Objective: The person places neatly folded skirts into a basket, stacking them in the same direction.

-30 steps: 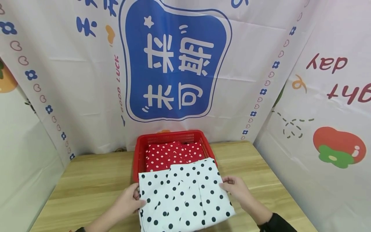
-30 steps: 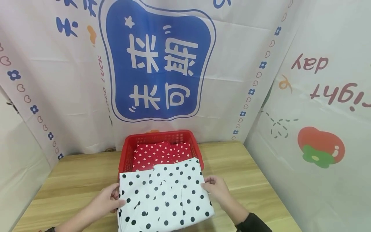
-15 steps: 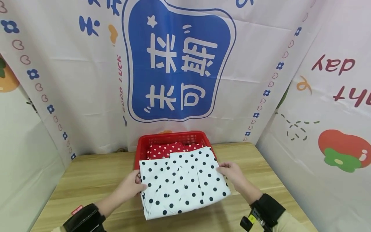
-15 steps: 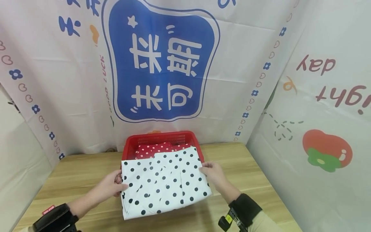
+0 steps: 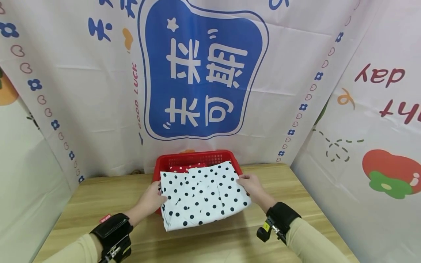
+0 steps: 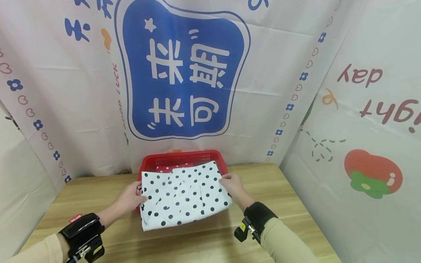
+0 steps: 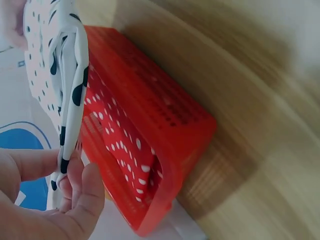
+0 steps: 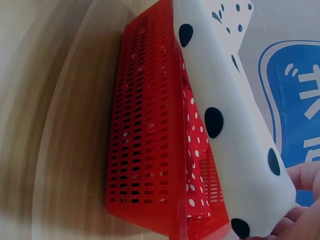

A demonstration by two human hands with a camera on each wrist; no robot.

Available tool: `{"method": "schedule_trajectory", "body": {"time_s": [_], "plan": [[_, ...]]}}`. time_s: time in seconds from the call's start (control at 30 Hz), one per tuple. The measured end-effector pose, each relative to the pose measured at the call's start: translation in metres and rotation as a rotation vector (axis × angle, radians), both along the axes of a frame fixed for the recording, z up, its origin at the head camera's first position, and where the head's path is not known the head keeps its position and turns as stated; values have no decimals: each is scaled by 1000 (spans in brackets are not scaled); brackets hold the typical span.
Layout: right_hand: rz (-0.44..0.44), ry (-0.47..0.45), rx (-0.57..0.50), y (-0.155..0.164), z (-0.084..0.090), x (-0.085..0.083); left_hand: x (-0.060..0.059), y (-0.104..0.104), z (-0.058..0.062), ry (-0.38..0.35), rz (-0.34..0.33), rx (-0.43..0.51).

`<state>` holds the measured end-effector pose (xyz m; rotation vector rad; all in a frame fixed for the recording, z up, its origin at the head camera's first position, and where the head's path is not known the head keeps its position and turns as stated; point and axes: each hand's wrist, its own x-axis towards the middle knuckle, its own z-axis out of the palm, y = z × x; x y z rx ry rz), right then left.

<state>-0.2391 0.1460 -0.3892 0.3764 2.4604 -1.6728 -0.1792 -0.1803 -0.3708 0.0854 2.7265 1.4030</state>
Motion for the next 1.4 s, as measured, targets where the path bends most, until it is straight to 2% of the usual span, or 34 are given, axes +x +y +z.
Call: {"method": "schedule_trajectory", "body": {"time_s": [0.1, 0.27, 0.53, 0.67, 0.83, 1.1, 1.23, 1.4], "plan": [[-20, 6, -5, -6, -2, -7, -10, -3, -3, 19, 0, -49], [-36, 16, 38, -15, -5, -19, -28, -9, -6, 5, 34, -144], [-80, 84, 44, -25, -19, -39, -46, -8, -14, 18, 79, -224], [-112, 137, 38, -29, -24, -45, -55, -3, -22, 10, 134, -213], [-137, 170, 46, -31, -29, -49, -63, 1, -29, -13, 194, -143], [-165, 215, 37, -39, -40, -50, -68, 9, -43, 80, 230, -72], [-171, 229, 55, -46, -46, -49, -66, 13, -51, 92, 247, -43], [-187, 224, 61, -48, -51, -51, -67, 15, -61, 129, 264, -62]]}}
